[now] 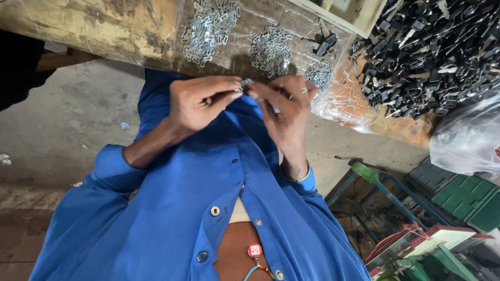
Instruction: The person sits at a workbench assembling small hardware parts. They hold a small cylindrical component with a blue band in one hand and repeatedly pick small metal hook-shaped pieces from the table, inserting and pressing them into the component one at a time, occasionally reaching into a compartmented tray for more pieces.
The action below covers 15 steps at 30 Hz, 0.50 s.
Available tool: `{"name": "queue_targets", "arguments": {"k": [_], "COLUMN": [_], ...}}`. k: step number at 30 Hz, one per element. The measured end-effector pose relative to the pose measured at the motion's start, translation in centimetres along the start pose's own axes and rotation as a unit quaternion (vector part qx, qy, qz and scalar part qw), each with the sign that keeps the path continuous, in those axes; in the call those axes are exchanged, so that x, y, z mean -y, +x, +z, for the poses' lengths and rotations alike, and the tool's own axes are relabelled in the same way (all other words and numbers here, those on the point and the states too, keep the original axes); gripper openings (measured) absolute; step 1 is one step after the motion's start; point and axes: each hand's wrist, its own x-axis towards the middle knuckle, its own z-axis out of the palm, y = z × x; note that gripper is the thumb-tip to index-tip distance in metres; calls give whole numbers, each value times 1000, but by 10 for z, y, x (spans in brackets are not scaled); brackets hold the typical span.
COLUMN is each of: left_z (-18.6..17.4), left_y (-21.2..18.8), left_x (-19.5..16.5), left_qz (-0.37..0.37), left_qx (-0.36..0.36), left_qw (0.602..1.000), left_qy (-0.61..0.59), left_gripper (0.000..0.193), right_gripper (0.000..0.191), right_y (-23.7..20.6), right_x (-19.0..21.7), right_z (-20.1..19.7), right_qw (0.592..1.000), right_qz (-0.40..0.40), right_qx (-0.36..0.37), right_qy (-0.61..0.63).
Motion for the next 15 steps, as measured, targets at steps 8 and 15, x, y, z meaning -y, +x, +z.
{"name": "queue_targets", "arguments": {"k": [8, 15], "left_z": [-14, -6], "left_y": [-4, -6], "left_x": [-2, 1], "left_qz": [-84, -93], "left_qx": [-9, -21], "left_qw": [992, 990], "left_qy": [-93, -99], "left_gripper": [20, 19], "right_gripper": [39, 57], "right_y": [-8, -10], "right_x": [-7, -4], "right_z": [10, 4], "right_qw": [992, 997], "right_qz": [-74, -25], "right_qx": [-30, -18], "right_qy": [-97, -74]}}
